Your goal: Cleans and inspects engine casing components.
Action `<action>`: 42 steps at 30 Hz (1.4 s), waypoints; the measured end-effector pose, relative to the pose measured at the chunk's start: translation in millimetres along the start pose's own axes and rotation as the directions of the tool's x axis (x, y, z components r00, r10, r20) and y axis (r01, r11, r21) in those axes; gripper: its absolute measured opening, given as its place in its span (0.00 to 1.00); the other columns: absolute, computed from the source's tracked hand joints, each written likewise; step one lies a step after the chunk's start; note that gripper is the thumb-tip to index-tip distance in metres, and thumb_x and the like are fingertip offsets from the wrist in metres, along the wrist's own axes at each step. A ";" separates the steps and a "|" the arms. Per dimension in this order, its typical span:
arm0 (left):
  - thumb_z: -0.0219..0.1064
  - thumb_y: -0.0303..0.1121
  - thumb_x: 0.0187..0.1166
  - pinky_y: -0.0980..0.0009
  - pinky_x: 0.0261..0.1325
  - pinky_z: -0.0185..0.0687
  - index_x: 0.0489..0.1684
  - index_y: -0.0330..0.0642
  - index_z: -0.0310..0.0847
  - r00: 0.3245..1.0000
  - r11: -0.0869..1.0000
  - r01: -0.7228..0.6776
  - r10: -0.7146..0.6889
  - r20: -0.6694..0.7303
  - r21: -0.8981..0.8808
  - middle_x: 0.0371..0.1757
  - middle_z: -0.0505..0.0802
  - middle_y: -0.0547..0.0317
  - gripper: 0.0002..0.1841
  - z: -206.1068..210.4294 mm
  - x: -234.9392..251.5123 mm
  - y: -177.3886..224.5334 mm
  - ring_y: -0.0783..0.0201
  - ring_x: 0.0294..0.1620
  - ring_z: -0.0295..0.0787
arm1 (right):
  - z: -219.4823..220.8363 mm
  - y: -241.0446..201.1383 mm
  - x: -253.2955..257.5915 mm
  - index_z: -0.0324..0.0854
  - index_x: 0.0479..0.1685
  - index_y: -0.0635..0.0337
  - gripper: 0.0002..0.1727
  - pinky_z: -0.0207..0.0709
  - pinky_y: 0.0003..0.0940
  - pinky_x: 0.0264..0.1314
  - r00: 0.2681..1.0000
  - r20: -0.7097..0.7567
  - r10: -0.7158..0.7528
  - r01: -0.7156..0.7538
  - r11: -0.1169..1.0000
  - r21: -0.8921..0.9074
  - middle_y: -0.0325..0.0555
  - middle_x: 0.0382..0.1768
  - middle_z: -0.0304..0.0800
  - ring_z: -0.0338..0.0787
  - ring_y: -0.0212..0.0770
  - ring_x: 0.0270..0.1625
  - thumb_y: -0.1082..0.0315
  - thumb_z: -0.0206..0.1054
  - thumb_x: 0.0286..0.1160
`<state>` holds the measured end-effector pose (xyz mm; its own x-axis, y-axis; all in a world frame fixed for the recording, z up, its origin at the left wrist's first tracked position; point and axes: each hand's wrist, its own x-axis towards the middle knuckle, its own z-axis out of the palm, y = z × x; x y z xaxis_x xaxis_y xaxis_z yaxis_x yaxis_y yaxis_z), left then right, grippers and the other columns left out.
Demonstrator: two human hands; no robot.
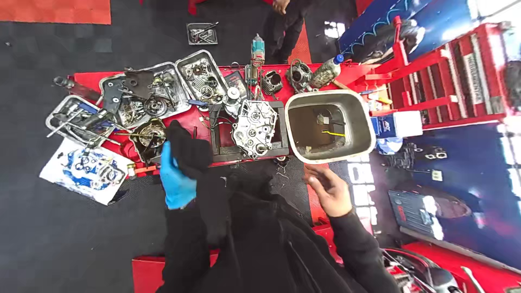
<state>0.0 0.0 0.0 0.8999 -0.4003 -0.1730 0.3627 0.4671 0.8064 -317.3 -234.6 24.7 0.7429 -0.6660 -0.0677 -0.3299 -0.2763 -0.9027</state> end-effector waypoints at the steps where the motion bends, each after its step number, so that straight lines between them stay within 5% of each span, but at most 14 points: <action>1: 0.44 0.44 0.94 0.70 0.55 0.90 0.48 0.57 0.85 0.997 0.998 0.037 -0.041 0.068 0.049 0.42 0.94 0.73 0.19 14.8 -25.2 7.3 0.76 0.48 0.91 | 18.3 -12.4 14.4 0.76 0.71 0.73 0.31 0.94 0.49 0.59 0.997 0.043 -0.064 0.058 0.991 0.120 0.58 0.65 0.90 0.96 0.51 0.58 0.52 0.65 0.84; 3: 0.47 0.43 0.93 0.81 0.42 0.84 0.25 0.61 0.84 0.956 0.975 0.044 -0.104 0.275 0.216 0.27 0.89 0.81 0.23 42.4 -68.2 3.8 0.84 0.32 0.85 | 52.4 -29.3 32.1 0.61 0.84 0.76 0.52 0.87 0.56 0.70 0.966 0.173 -0.193 0.117 0.921 0.371 0.65 0.79 0.76 0.85 0.58 0.75 0.32 0.59 0.80; 5: 0.49 0.41 0.93 0.75 0.53 0.85 0.32 0.50 0.90 0.805 0.967 0.033 -0.175 0.567 0.251 0.37 0.93 0.73 0.22 68.7 -94.5 -15.3 0.78 0.43 0.88 | 72.1 -40.8 30.7 0.51 0.91 0.71 0.59 0.70 0.51 0.88 0.907 0.294 -0.301 0.092 0.823 0.560 0.59 0.89 0.62 0.70 0.52 0.88 0.24 0.53 0.77; 8: 0.52 0.33 0.92 0.67 0.69 0.83 0.60 0.30 0.84 0.622 0.965 0.070 -0.241 0.745 0.253 0.62 0.91 0.51 0.17 98.4 -114.7 -38.2 0.65 0.64 0.86 | 63.7 -36.9 3.8 0.80 0.72 0.53 0.34 0.78 0.37 0.77 0.955 0.281 -0.098 -0.140 0.687 0.713 0.39 0.67 0.90 0.86 0.33 0.71 0.34 0.55 0.84; 10: 0.54 0.37 0.93 0.63 0.75 0.81 0.72 0.31 0.80 0.547 0.949 0.120 -0.308 0.779 0.291 0.75 0.86 0.48 0.21 98.1 -117.9 -39.2 0.61 0.74 0.83 | 35.4 -22.1 3.2 0.86 0.58 0.50 0.20 0.88 0.33 0.62 0.978 0.195 0.072 -0.178 0.772 0.610 0.33 0.49 0.96 0.93 0.28 0.54 0.46 0.59 0.86; 13: 0.57 0.37 0.92 0.57 0.75 0.85 0.71 0.34 0.82 0.678 0.913 0.064 -0.336 0.654 0.402 0.71 0.90 0.49 0.20 81.7 -113.4 -45.3 0.57 0.69 0.89 | 2.5 -11.2 30.6 0.84 0.56 0.55 0.21 0.93 0.41 0.49 0.993 0.034 0.112 -0.112 0.826 0.553 0.39 0.41 0.96 0.95 0.36 0.43 0.47 0.62 0.84; 17: 0.62 0.50 0.86 0.55 0.78 0.80 0.78 0.41 0.78 0.973 0.575 0.058 -0.214 0.081 0.816 0.72 0.88 0.47 0.28 61.7 -56.3 -103.6 0.57 0.72 0.86 | 3.7 2.9 106.0 0.80 0.63 0.50 0.23 0.90 0.46 0.47 0.991 -0.126 -0.039 0.112 0.760 0.640 0.40 0.45 0.94 0.93 0.39 0.45 0.46 0.58 0.80; 22: 0.61 0.53 0.84 0.49 0.89 0.62 0.86 0.36 0.66 0.997 0.277 0.045 0.052 -0.062 0.960 0.86 0.75 0.41 0.37 55.5 22.1 -183.3 0.45 0.87 0.69 | 56.2 49.2 213.7 0.77 0.71 0.67 0.24 0.84 0.47 0.70 0.974 -0.202 -0.099 0.106 0.994 0.027 0.57 0.59 0.90 0.90 0.44 0.63 0.63 0.62 0.80; 25: 0.59 0.51 0.85 0.50 0.88 0.64 0.86 0.36 0.68 0.991 0.200 0.097 0.073 -0.114 0.975 0.84 0.77 0.43 0.35 48.9 47.9 -203.8 0.45 0.85 0.72 | 89.5 75.7 237.7 0.66 0.88 0.57 0.38 0.74 0.67 0.77 0.998 0.055 0.024 0.009 0.850 -0.527 0.61 0.78 0.78 0.81 0.61 0.78 0.62 0.67 0.71; 28: 0.56 0.49 0.87 0.52 0.87 0.66 0.84 0.36 0.70 0.980 0.238 0.171 0.062 -0.190 0.956 0.81 0.80 0.42 0.32 45.1 55.0 -219.1 0.48 0.84 0.75 | 104.9 107.2 234.5 0.57 0.93 0.57 0.45 0.65 0.57 0.88 0.991 0.131 0.023 0.075 0.717 -0.693 0.55 0.91 0.62 0.64 0.55 0.91 0.52 0.65 0.71; 32: 0.57 0.46 0.88 0.55 0.87 0.67 0.81 0.37 0.75 0.962 0.282 0.167 0.162 -0.218 0.945 0.78 0.83 0.42 0.28 48.8 55.0 -232.5 0.50 0.82 0.77 | 96.4 104.5 225.3 0.78 0.79 0.58 0.29 0.66 0.54 0.88 0.986 0.164 0.011 0.099 0.756 -0.647 0.54 0.81 0.78 0.71 0.54 0.87 0.59 0.64 0.77; 34: 0.57 0.46 0.88 0.56 0.87 0.66 0.81 0.36 0.74 0.964 0.294 0.158 0.160 -0.211 0.943 0.79 0.83 0.42 0.28 49.1 49.1 -235.6 0.51 0.83 0.76 | 88.0 98.0 208.3 0.87 0.67 0.62 0.22 0.79 0.53 0.77 0.994 0.087 -0.066 0.102 0.843 -0.528 0.56 0.64 0.92 0.88 0.54 0.72 0.61 0.65 0.78; 37: 0.57 0.48 0.89 0.55 0.88 0.65 0.83 0.34 0.71 0.978 0.285 0.114 0.134 -0.158 0.952 0.81 0.80 0.40 0.31 46.1 54.1 -227.4 0.50 0.84 0.74 | 55.3 63.5 211.0 0.86 0.60 0.66 0.17 0.89 0.49 0.61 0.963 -0.215 -0.163 0.107 0.963 -0.248 0.54 0.49 0.96 0.96 0.46 0.53 0.66 0.68 0.77; 42: 0.60 0.48 0.87 0.60 0.88 0.66 0.83 0.32 0.69 0.988 0.364 0.059 0.113 -0.107 0.929 0.81 0.79 0.38 0.32 47.3 42.1 -206.3 0.53 0.84 0.74 | -38.3 14.8 229.5 0.80 0.60 0.67 0.14 0.91 0.41 0.53 0.933 -0.300 -0.198 0.239 0.965 0.105 0.47 0.47 0.93 0.94 0.36 0.48 0.69 0.63 0.84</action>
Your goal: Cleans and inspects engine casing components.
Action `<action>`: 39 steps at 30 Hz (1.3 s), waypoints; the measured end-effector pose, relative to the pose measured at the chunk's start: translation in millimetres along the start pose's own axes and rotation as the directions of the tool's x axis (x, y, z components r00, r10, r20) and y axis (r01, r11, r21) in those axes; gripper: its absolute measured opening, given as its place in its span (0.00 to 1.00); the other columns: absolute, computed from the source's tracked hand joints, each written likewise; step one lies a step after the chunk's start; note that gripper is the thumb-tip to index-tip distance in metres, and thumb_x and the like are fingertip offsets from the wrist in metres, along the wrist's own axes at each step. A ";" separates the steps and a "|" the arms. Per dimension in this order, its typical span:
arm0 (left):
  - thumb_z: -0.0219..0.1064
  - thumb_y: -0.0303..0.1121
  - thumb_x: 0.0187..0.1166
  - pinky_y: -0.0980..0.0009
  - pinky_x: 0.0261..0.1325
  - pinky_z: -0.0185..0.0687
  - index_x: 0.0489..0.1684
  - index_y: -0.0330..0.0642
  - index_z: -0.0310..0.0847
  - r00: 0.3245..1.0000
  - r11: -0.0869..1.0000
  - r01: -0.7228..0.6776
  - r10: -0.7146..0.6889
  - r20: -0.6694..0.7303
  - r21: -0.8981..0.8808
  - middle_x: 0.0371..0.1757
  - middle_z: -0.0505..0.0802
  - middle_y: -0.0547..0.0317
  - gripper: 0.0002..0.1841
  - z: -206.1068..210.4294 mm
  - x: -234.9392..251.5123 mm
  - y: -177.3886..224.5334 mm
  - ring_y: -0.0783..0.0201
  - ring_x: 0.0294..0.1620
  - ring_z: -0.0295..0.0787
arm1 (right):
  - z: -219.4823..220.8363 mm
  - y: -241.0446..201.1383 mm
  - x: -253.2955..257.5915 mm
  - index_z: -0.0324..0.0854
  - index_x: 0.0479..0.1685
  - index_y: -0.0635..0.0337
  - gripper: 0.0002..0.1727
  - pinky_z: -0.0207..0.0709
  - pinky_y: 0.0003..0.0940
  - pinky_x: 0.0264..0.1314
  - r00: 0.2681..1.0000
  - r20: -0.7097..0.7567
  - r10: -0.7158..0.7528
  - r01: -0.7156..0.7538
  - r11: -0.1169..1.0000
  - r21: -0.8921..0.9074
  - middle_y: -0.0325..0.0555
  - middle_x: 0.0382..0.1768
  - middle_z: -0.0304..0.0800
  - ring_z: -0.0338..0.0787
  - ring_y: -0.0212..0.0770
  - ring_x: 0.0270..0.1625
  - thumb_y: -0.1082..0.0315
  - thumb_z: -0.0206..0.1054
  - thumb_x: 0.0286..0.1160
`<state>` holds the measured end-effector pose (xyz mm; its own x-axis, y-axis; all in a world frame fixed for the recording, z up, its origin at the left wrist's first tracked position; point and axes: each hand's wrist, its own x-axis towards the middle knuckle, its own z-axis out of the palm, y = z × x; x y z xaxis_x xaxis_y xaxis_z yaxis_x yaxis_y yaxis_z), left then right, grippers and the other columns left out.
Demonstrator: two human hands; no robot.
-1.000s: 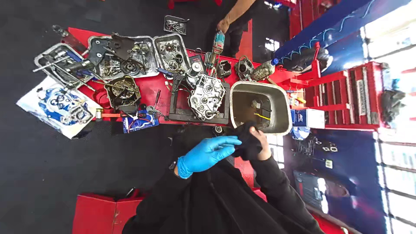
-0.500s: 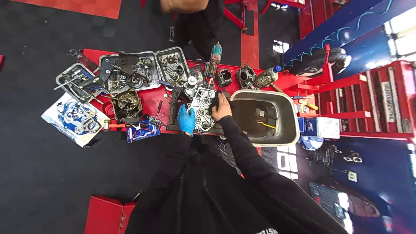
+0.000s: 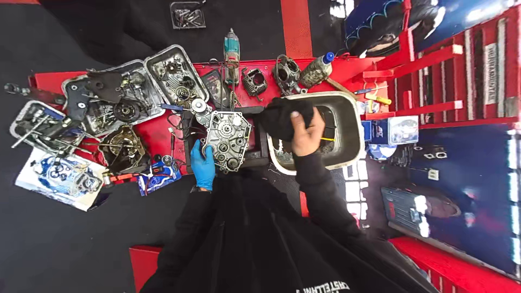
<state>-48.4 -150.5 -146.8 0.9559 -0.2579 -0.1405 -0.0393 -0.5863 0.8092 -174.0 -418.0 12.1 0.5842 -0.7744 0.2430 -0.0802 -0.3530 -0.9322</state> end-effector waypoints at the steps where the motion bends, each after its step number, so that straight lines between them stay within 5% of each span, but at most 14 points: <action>1: 0.61 0.46 0.87 0.60 0.86 0.69 0.82 0.30 0.70 0.999 0.999 -0.025 0.024 -0.029 -0.040 0.80 0.79 0.37 0.31 -5.7 -1.0 6.4 0.53 0.83 0.76 | -12.1 -8.1 6.0 0.81 0.59 0.65 0.13 0.91 0.40 0.52 0.999 0.001 -0.047 0.047 0.997 0.069 0.44 0.47 0.93 0.94 0.34 0.48 0.69 0.62 0.84; 4: 0.63 0.41 0.86 0.58 0.84 0.74 0.79 0.30 0.73 0.981 0.976 -0.177 0.165 -0.103 -0.128 0.77 0.82 0.37 0.28 -23.0 -0.2 50.4 0.51 0.80 0.79 | -39.6 -39.9 15.0 0.82 0.57 0.52 0.10 0.90 0.36 0.53 0.993 0.018 -0.120 0.113 0.968 0.223 0.31 0.47 0.93 0.92 0.30 0.48 0.66 0.60 0.85; 7: 0.67 0.41 0.83 0.54 0.79 0.79 0.81 0.37 0.73 0.936 0.918 -0.326 0.347 0.058 -0.227 0.77 0.84 0.45 0.29 -19.0 -7.7 108.4 0.55 0.76 0.83 | -58.0 -66.4 12.3 0.81 0.57 0.48 0.13 0.89 0.37 0.58 0.991 -0.001 -0.134 0.128 0.941 0.312 0.29 0.47 0.94 0.93 0.30 0.50 0.69 0.57 0.81; 10: 0.76 0.45 0.74 0.49 0.71 0.86 0.95 0.46 0.52 0.868 0.917 -0.285 0.370 0.331 -0.277 0.88 0.73 0.48 0.48 7.8 -14.5 164.5 0.52 0.73 0.86 | -68.8 -75.7 8.0 0.84 0.54 0.46 0.12 0.88 0.36 0.56 0.989 0.010 -0.149 0.136 0.925 0.355 0.30 0.46 0.94 0.92 0.29 0.49 0.68 0.60 0.77; 13: 0.85 0.40 0.63 0.49 0.67 0.89 0.97 0.44 0.42 0.859 0.907 -0.296 0.390 0.331 -0.301 0.93 0.65 0.47 0.60 51.8 -30.3 182.4 0.49 0.72 0.86 | -73.3 -77.5 -7.1 0.84 0.57 0.45 0.14 0.88 0.35 0.58 0.983 0.131 -0.131 0.083 0.942 0.324 0.30 0.48 0.95 0.92 0.29 0.51 0.65 0.64 0.74; 15: 0.84 0.33 0.61 0.49 0.70 0.86 0.93 0.45 0.58 0.885 0.915 -0.250 0.349 0.307 -0.318 0.85 0.77 0.47 0.52 78.8 -38.3 175.2 0.49 0.73 0.86 | -74.6 -78.5 -18.0 0.81 0.63 0.47 0.18 0.87 0.33 0.62 0.971 0.201 -0.132 0.077 0.963 0.258 0.29 0.52 0.94 0.92 0.29 0.54 0.63 0.68 0.73; 18: 0.74 0.32 0.72 0.50 0.69 0.86 0.68 0.46 0.87 0.902 0.940 -0.170 0.270 0.337 -0.297 0.63 0.92 0.47 0.23 94.0 -48.3 154.3 0.51 0.65 0.90 | -75.6 -67.3 -25.3 0.72 0.69 0.57 0.25 0.86 0.36 0.67 0.982 0.140 -0.129 0.109 0.984 0.144 0.31 0.56 0.91 0.90 0.31 0.58 0.63 0.73 0.74; 21: 0.71 0.36 0.75 0.53 0.70 0.85 0.69 0.48 0.87 0.887 0.976 -0.146 0.201 0.415 -0.161 0.66 0.91 0.49 0.21 77.6 -62.6 138.4 0.53 0.66 0.89 | -62.2 -41.5 -24.8 0.67 0.68 0.65 0.25 0.87 0.39 0.65 0.993 -0.109 -0.050 0.054 0.998 0.032 0.41 0.54 0.88 0.90 0.35 0.56 0.70 0.71 0.75; 24: 0.68 0.36 0.76 0.53 0.69 0.85 0.73 0.43 0.84 0.856 0.967 -0.250 0.245 0.455 -0.051 0.66 0.90 0.46 0.24 52.9 -75.1 123.6 0.51 0.65 0.90 | -26.3 1.6 -17.3 0.74 0.62 0.71 0.23 0.88 0.40 0.62 0.961 -0.275 0.014 -0.062 0.984 -0.166 0.51 0.54 0.86 0.90 0.40 0.56 0.70 0.75 0.71; 27: 0.63 0.37 0.79 0.50 0.62 0.87 0.74 0.38 0.81 0.795 0.898 -0.425 0.309 0.522 0.115 0.61 0.92 0.42 0.25 32.6 -91.2 126.3 0.46 0.58 0.93 | 29.7 46.8 -17.1 0.80 0.62 0.68 0.24 0.88 0.44 0.62 0.988 -0.135 0.077 -0.124 0.912 -0.392 0.55 0.54 0.91 0.93 0.44 0.55 0.63 0.77 0.71; 31: 0.61 0.31 0.82 0.49 0.61 0.87 0.75 0.30 0.76 0.751 0.802 -0.532 0.299 0.588 0.271 0.57 0.92 0.37 0.23 11.2 -96.3 121.9 0.41 0.57 0.93 | 93.2 93.4 -32.8 0.89 0.61 0.55 0.19 0.86 0.58 0.60 0.967 0.216 0.135 0.017 0.812 -0.584 0.52 0.55 0.94 0.94 0.52 0.58 0.58 0.74 0.74; 35: 0.65 0.31 0.80 0.55 0.45 0.86 0.65 0.43 0.89 0.627 0.568 -0.779 0.703 0.336 0.264 0.48 0.97 0.50 0.17 9.1 -102.2 68.7 0.50 0.41 0.94 | 93.6 116.7 -55.0 0.88 0.63 0.51 0.20 0.87 0.59 0.44 0.932 0.349 0.095 0.175 0.727 -0.664 0.59 0.61 0.88 0.93 0.59 0.54 0.62 0.72 0.71; 36: 0.66 0.32 0.79 0.57 0.48 0.83 0.62 0.48 0.91 0.598 0.528 -0.796 0.762 0.247 0.298 0.47 0.98 0.54 0.16 10.9 -98.0 57.0 0.53 0.40 0.93 | 89.4 117.5 -58.3 0.89 0.63 0.52 0.20 0.87 0.59 0.42 0.923 0.372 0.094 0.188 0.735 -0.651 0.59 0.59 0.88 0.93 0.60 0.51 0.63 0.72 0.70; 39: 0.68 0.36 0.80 0.52 0.77 0.68 0.61 0.53 0.91 0.550 0.500 -0.813 0.828 0.112 0.297 0.46 0.97 0.59 0.14 15.3 -81.6 37.5 0.56 0.47 0.90 | 70.2 117.2 -68.6 0.90 0.60 0.55 0.20 0.88 0.59 0.47 0.853 0.508 0.118 0.221 0.800 -0.557 0.60 0.58 0.90 0.94 0.59 0.51 0.64 0.73 0.68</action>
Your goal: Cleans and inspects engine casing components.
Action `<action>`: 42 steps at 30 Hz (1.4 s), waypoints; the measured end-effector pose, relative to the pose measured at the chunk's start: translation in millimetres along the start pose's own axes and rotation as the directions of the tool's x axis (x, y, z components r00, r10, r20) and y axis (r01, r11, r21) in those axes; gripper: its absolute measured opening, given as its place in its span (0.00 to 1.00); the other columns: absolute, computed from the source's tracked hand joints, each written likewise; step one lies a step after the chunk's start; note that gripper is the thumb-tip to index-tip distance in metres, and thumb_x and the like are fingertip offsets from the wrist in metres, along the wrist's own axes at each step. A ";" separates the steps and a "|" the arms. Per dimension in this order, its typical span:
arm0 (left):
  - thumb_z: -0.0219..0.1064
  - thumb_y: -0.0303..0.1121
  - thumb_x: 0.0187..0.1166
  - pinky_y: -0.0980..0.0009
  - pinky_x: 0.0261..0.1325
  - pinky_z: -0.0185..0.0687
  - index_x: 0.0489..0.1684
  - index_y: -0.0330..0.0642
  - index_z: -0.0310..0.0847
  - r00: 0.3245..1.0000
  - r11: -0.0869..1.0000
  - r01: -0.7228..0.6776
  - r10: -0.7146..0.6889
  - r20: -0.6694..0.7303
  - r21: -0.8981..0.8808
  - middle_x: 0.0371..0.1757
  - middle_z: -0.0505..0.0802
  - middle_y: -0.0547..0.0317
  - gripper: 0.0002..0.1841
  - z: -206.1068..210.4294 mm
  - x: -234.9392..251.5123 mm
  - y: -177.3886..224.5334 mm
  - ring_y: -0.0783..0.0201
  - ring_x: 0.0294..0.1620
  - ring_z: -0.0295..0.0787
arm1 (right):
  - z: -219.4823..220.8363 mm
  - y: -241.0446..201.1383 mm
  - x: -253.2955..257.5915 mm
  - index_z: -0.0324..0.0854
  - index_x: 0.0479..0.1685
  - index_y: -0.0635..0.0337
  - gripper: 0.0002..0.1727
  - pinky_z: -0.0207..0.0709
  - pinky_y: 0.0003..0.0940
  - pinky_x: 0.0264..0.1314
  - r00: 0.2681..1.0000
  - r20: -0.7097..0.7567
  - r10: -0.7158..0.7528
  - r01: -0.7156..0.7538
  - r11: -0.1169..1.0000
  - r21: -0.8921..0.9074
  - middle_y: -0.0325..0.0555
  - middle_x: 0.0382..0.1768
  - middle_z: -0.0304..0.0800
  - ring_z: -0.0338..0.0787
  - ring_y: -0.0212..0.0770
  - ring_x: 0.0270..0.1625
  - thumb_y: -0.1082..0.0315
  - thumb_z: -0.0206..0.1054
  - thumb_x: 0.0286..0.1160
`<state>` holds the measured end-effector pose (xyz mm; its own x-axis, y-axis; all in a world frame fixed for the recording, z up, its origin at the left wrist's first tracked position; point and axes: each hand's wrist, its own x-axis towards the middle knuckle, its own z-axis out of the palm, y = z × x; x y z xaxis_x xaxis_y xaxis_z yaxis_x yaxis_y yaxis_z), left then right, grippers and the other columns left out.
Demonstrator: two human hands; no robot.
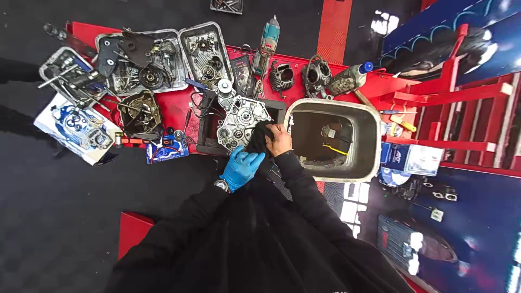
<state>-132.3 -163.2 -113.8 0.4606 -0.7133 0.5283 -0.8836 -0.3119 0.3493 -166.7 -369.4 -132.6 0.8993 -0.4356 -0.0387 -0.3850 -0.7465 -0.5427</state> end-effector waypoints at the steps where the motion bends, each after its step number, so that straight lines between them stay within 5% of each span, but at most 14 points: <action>1: 0.68 0.37 0.80 0.49 0.82 0.64 0.61 0.53 0.91 1.000 0.999 -0.010 0.010 -0.003 -0.033 0.45 0.96 0.58 0.14 3.1 3.3 -4.0 0.56 0.50 0.90 | -4.4 3.2 -4.8 0.91 0.59 0.56 0.19 0.88 0.59 0.50 0.996 0.070 -0.058 0.055 0.998 0.041 0.61 0.57 0.90 0.94 0.59 0.52 0.65 0.74 0.68; 5: 0.68 0.38 0.79 0.49 0.76 0.77 0.57 0.44 0.92 0.996 0.980 -0.017 0.034 0.082 -0.200 0.41 0.97 0.52 0.15 11.1 16.3 -10.4 0.53 0.47 0.94 | -32.7 8.3 3.7 0.93 0.54 0.52 0.17 0.85 0.59 0.61 0.937 0.297 -0.185 0.149 0.979 0.138 0.52 0.55 0.94 0.93 0.53 0.58 0.66 0.74 0.64; 8: 0.67 0.40 0.81 0.53 0.73 0.82 0.58 0.43 0.91 0.982 0.981 0.018 0.019 0.188 -0.195 0.42 0.97 0.52 0.16 15.6 16.6 -8.1 0.54 0.48 0.95 | -37.0 9.4 31.0 0.91 0.54 0.54 0.17 0.87 0.57 0.57 0.997 -0.069 0.023 -0.017 0.996 0.090 0.53 0.54 0.92 0.93 0.52 0.56 0.64 0.78 0.65; 11: 0.67 0.42 0.80 0.56 0.62 0.88 0.57 0.43 0.92 0.976 0.989 0.050 -0.018 0.215 -0.141 0.40 0.97 0.51 0.17 17.1 15.6 -5.0 0.53 0.46 0.96 | -4.9 6.2 32.4 0.88 0.62 0.52 0.22 0.87 0.61 0.44 0.992 -0.101 0.075 -0.076 0.997 -0.009 0.60 0.62 0.86 0.93 0.60 0.52 0.64 0.76 0.65; 15: 0.66 0.40 0.79 0.56 0.58 0.88 0.55 0.44 0.93 0.976 0.988 0.055 -0.023 0.219 -0.142 0.41 0.97 0.52 0.15 17.8 16.3 -6.4 0.52 0.45 0.95 | 0.3 3.9 1.3 0.91 0.59 0.53 0.18 0.87 0.60 0.56 0.980 0.161 -0.114 0.097 0.989 0.111 0.58 0.60 0.90 0.93 0.58 0.56 0.70 0.75 0.67; 19: 0.65 0.39 0.79 0.53 0.72 0.82 0.52 0.44 0.93 0.984 0.980 0.016 0.020 0.178 -0.200 0.38 0.96 0.53 0.14 15.6 17.7 -7.9 0.54 0.45 0.95 | -26.2 17.0 6.0 0.95 0.52 0.50 0.18 0.82 0.58 0.68 0.823 0.488 -0.291 0.181 0.948 0.261 0.49 0.54 0.95 0.92 0.50 0.61 0.66 0.72 0.60; 22: 0.65 0.39 0.78 0.42 0.85 0.64 0.51 0.45 0.93 0.990 0.979 -0.016 0.043 0.132 -0.203 0.36 0.95 0.55 0.14 11.0 15.6 -6.4 0.54 0.49 0.94 | -32.2 25.7 20.0 0.94 0.50 0.57 0.14 0.84 0.54 0.69 0.985 0.171 -0.035 -0.012 0.963 0.268 0.50 0.51 0.95 0.93 0.48 0.60 0.66 0.77 0.64; 24: 0.65 0.39 0.80 0.37 0.86 0.58 0.54 0.47 0.92 0.990 0.981 -0.038 0.062 0.127 -0.188 0.38 0.96 0.56 0.13 8.1 12.4 4.5 0.52 0.55 0.93 | -15.1 26.7 28.0 0.90 0.58 0.57 0.18 0.84 0.51 0.67 0.985 -0.145 0.089 -0.050 0.965 0.256 0.52 0.55 0.93 0.91 0.48 0.61 0.65 0.77 0.67; 27: 0.65 0.35 0.83 0.37 0.86 0.59 0.57 0.45 0.91 0.976 0.969 -0.108 0.145 0.163 -0.221 0.40 0.96 0.55 0.13 5.4 7.0 16.6 0.50 0.58 0.93 | 23.3 20.8 14.0 0.91 0.57 0.57 0.18 0.87 0.53 0.58 0.974 -0.218 -0.059 0.101 0.977 0.187 0.57 0.56 0.91 0.92 0.53 0.59 0.66 0.74 0.66; 30: 0.63 0.34 0.84 0.40 0.88 0.57 0.59 0.46 0.91 0.953 0.941 -0.183 0.240 0.183 -0.283 0.41 0.96 0.56 0.13 -2.1 -8.6 21.4 0.52 0.59 0.92 | 34.1 18.8 -22.2 0.94 0.52 0.56 0.16 0.89 0.52 0.52 0.974 -0.135 -0.184 0.210 0.955 0.211 0.59 0.52 0.92 0.94 0.54 0.52 0.65 0.74 0.65; 35: 0.62 0.33 0.85 0.51 0.84 0.69 0.61 0.43 0.89 0.922 0.877 -0.280 0.358 0.145 -0.391 0.39 0.95 0.52 0.14 -28.9 -31.5 11.9 0.53 0.53 0.93 | 42.6 0.9 -70.4 0.95 0.51 0.53 0.15 0.87 0.41 0.60 0.991 -0.063 -0.121 0.135 0.939 0.316 0.52 0.49 0.94 0.93 0.44 0.53 0.61 0.74 0.68; 37: 0.62 0.33 0.85 0.54 0.79 0.75 0.61 0.41 0.88 0.919 0.866 -0.258 0.358 0.169 -0.428 0.38 0.95 0.51 0.14 -43.8 -43.1 5.2 0.53 0.50 0.94 | 53.7 -10.6 -91.4 0.96 0.48 0.56 0.14 0.87 0.42 0.62 0.994 -0.014 -0.106 0.104 0.930 0.352 0.52 0.47 0.95 0.94 0.45 0.53 0.63 0.77 0.64; 40: 0.62 0.34 0.84 0.58 0.74 0.80 0.62 0.42 0.88 0.916 0.889 -0.158 0.295 0.273 -0.430 0.40 0.94 0.51 0.15 -60.8 -65.3 -5.5 0.55 0.47 0.94 | 72.8 -26.4 -128.0 0.95 0.48 0.57 0.15 0.85 0.55 0.63 0.958 0.272 -0.087 -0.008 0.943 0.332 0.56 0.50 0.95 0.93 0.53 0.56 0.69 0.78 0.60; 42: 0.63 0.35 0.82 0.58 0.71 0.83 0.63 0.42 0.88 0.920 0.916 -0.060 0.205 0.333 -0.398 0.43 0.95 0.50 0.16 -70.2 -82.3 -16.5 0.55 0.50 0.94 | 76.6 -37.6 -140.5 0.95 0.48 0.57 0.14 0.86 0.51 0.64 0.972 0.234 -0.014 -0.065 0.942 0.329 0.53 0.49 0.95 0.94 0.49 0.55 0.68 0.77 0.61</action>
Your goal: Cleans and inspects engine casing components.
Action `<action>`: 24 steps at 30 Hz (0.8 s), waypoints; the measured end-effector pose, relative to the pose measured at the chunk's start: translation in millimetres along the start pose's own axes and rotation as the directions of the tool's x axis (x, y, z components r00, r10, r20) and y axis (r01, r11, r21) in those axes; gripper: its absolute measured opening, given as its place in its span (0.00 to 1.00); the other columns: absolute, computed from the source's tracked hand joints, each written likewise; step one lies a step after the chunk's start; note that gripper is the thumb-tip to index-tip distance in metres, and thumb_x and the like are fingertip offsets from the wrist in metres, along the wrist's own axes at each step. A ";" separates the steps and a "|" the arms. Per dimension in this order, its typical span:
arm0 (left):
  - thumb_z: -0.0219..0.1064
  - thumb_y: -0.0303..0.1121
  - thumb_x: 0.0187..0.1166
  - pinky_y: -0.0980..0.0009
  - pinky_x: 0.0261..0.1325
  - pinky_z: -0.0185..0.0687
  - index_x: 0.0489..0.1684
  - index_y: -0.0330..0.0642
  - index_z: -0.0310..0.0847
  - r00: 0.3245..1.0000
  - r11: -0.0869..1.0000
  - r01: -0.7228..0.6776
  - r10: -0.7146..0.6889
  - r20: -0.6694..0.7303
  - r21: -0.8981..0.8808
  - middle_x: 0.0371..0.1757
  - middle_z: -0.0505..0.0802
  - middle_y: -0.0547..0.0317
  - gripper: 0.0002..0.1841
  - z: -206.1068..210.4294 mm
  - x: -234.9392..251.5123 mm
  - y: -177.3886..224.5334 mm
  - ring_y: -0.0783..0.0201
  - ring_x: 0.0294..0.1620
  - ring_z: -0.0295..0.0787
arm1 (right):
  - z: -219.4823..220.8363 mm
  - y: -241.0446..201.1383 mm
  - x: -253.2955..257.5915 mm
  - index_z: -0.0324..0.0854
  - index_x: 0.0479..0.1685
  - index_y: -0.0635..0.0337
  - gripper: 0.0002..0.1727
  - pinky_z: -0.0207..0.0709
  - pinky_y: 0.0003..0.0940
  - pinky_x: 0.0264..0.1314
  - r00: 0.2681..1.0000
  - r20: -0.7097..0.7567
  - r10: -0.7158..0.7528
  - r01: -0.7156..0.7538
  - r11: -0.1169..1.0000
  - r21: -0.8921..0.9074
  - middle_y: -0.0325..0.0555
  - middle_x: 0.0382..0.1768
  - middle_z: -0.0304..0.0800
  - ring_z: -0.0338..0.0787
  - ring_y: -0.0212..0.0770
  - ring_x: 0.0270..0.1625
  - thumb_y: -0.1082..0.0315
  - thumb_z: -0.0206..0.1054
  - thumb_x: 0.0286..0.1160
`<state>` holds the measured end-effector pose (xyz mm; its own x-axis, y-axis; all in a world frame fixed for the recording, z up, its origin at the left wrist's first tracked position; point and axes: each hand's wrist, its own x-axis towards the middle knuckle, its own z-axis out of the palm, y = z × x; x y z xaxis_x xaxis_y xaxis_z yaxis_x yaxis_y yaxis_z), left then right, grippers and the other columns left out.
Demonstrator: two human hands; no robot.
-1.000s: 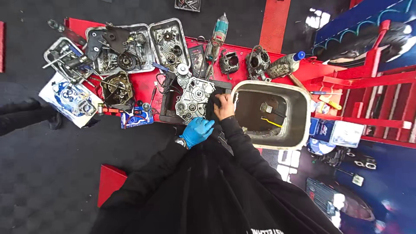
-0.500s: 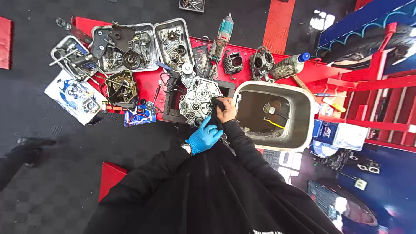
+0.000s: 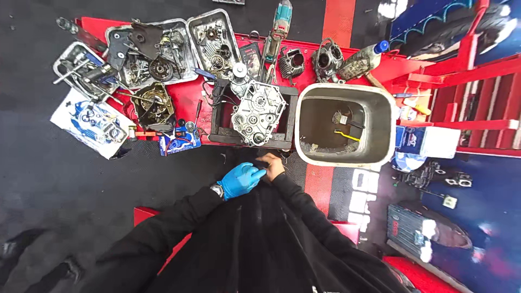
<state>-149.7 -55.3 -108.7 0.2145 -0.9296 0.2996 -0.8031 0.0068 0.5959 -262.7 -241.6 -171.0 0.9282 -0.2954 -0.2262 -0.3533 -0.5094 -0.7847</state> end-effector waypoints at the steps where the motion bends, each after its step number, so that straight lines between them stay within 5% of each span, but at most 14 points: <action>1: 0.64 0.35 0.81 0.57 0.69 0.84 0.64 0.43 0.89 0.996 0.996 0.084 -0.084 -0.010 0.008 0.45 0.96 0.50 0.17 -3.4 -8.5 -2.5 0.53 0.52 0.94 | -2.1 -7.4 -0.1 0.95 0.49 0.57 0.14 0.86 0.47 0.65 0.995 -0.104 0.011 -0.012 1.000 -0.006 0.50 0.49 0.96 0.94 0.46 0.55 0.65 0.77 0.62; 5: 0.68 0.35 0.77 0.50 0.64 0.88 0.68 0.43 0.87 0.855 0.861 0.508 -0.505 -0.122 -0.004 0.57 0.94 0.44 0.21 -25.0 -31.4 -15.5 0.48 0.59 0.93 | 1.3 -51.1 4.8 0.92 0.53 0.61 0.21 0.89 0.41 0.61 0.866 -0.492 -0.086 0.037 0.993 -0.110 0.51 0.52 0.96 0.95 0.43 0.56 0.58 0.80 0.65; 8: 0.67 0.35 0.77 0.51 0.66 0.87 0.70 0.42 0.86 0.711 0.730 0.681 -0.678 -0.187 -0.058 0.62 0.92 0.44 0.22 -27.8 -35.3 -32.6 0.49 0.63 0.91 | 28.5 -68.7 17.8 0.86 0.67 0.64 0.29 0.89 0.45 0.66 0.835 -0.449 -0.317 0.191 0.933 -0.305 0.60 0.68 0.89 0.91 0.51 0.69 0.53 0.77 0.73; 11: 0.65 0.36 0.78 0.53 0.72 0.83 0.72 0.44 0.84 0.658 0.663 0.744 -0.749 -0.083 -0.084 0.65 0.91 0.45 0.22 -20.8 -37.7 -46.2 0.50 0.67 0.88 | 55.7 -71.7 42.6 0.78 0.80 0.59 0.29 0.79 0.50 0.77 0.886 -0.250 -0.390 0.193 0.801 -0.567 0.58 0.78 0.81 0.83 0.58 0.78 0.64 0.66 0.77; 13: 0.63 0.37 0.79 0.54 0.75 0.80 0.74 0.46 0.83 0.644 0.642 0.763 -0.765 0.014 -0.080 0.68 0.90 0.46 0.23 -17.3 -38.3 -47.9 0.51 0.70 0.87 | 59.2 -81.1 51.9 0.79 0.80 0.51 0.30 0.79 0.54 0.67 0.937 -0.195 -0.291 0.091 0.740 -0.667 0.54 0.76 0.84 0.86 0.58 0.71 0.70 0.65 0.72; 16: 0.63 0.37 0.79 0.55 0.75 0.80 0.74 0.47 0.83 0.647 0.640 0.762 -0.758 0.081 -0.098 0.68 0.89 0.46 0.23 -20.7 -41.9 -47.3 0.52 0.70 0.86 | 47.5 -84.1 34.0 0.82 0.77 0.47 0.30 0.84 0.57 0.64 0.988 -0.133 -0.083 -0.019 0.777 -0.630 0.55 0.70 0.87 0.86 0.63 0.70 0.73 0.65 0.70; 19: 0.64 0.38 0.79 0.56 0.77 0.79 0.74 0.49 0.83 0.639 0.625 0.769 -0.758 0.133 -0.133 0.70 0.88 0.49 0.23 -24.6 -54.4 -49.8 0.55 0.72 0.85 | 34.8 -68.4 3.6 0.88 0.68 0.53 0.26 0.85 0.58 0.62 0.994 -0.101 0.036 -0.086 0.833 -0.547 0.59 0.66 0.88 0.86 0.63 0.69 0.68 0.71 0.63; 24: 0.63 0.42 0.82 0.58 0.79 0.76 0.70 0.45 0.86 0.579 0.533 0.798 -0.808 0.109 -0.282 0.68 0.90 0.49 0.21 -36.9 -64.4 -49.4 0.58 0.73 0.85 | 26.5 -102.3 10.1 0.90 0.65 0.50 0.22 0.90 0.50 0.50 0.906 -0.345 -0.244 0.050 0.872 -0.487 0.56 0.60 0.91 0.93 0.54 0.59 0.61 0.72 0.68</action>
<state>-103.3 17.8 -130.0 0.7123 -0.5839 -0.3895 -0.1002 -0.6338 0.7670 -214.1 -171.1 -108.3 0.8875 -0.4218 0.1857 -0.3184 -0.8525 -0.4147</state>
